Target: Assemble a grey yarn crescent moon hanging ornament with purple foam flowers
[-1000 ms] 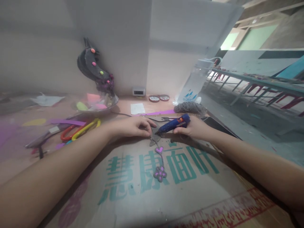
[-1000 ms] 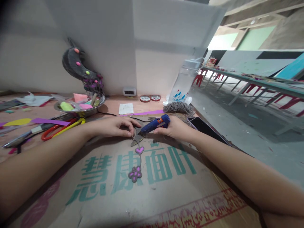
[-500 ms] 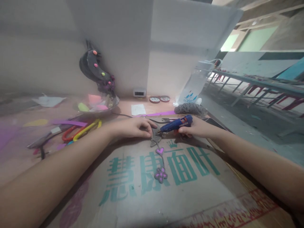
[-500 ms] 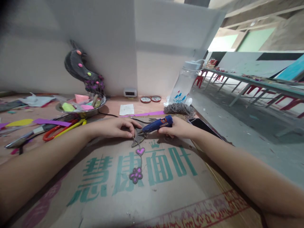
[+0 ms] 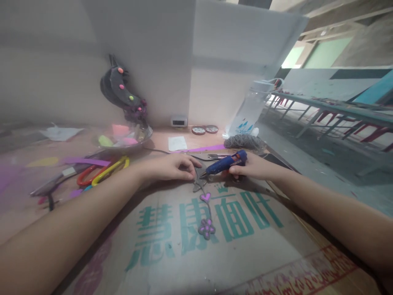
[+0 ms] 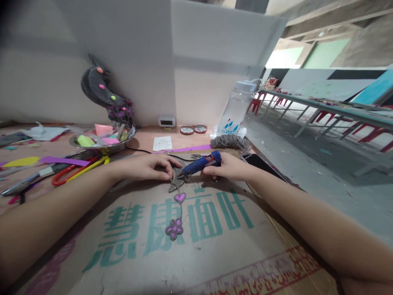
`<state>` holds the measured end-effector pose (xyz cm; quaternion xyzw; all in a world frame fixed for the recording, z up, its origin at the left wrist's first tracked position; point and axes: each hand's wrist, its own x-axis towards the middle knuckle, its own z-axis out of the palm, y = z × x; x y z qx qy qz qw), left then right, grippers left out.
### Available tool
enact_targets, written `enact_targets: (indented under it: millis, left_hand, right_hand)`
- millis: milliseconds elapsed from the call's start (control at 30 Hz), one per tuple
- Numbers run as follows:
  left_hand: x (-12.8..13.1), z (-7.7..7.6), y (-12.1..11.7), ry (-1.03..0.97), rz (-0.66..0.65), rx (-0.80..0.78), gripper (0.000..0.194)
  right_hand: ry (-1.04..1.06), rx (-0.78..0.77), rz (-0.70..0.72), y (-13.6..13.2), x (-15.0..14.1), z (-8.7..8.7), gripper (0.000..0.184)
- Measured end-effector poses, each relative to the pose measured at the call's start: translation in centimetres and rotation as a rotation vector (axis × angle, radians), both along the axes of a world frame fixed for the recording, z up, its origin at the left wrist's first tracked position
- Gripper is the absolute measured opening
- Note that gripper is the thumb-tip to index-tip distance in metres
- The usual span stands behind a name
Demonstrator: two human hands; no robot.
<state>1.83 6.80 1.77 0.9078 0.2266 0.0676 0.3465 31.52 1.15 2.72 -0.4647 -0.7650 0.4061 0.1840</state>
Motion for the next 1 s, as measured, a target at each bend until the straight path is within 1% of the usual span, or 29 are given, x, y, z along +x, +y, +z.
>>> enact_targets:
  millis: [133, 333, 533, 867, 1000]
  left_hand:
    - [0.0, 0.0, 0.0, -0.008, -0.011, 0.004, 0.018]
    - [-0.1, -0.1, 0.0, -0.011, -0.006, -0.006, 0.017]
    - [-0.1, -0.4, 0.3, -0.019, -0.018, -0.007, 0.018]
    - [-0.1, -0.5, 0.3, -0.016, -0.015, -0.013, 0.018]
    - [-0.1, -0.6, 0.4, -0.017, -0.014, -0.005, 0.017]
  right_hand:
    - [0.018, 0.007, 0.015, 0.0, 0.1, 0.0, 0.045]
    - [-0.056, 0.087, -0.073, -0.1, 0.1, -0.3, 0.047]
    - [-0.127, 0.178, -0.123, -0.6, -0.5, -0.2, 0.042]
    - [-0.147, 0.164, -0.097, -1.0, -0.8, 0.1, 0.041]
    - [-0.152, 0.196, -0.126, -0.9, -0.7, 0.0, 0.042]
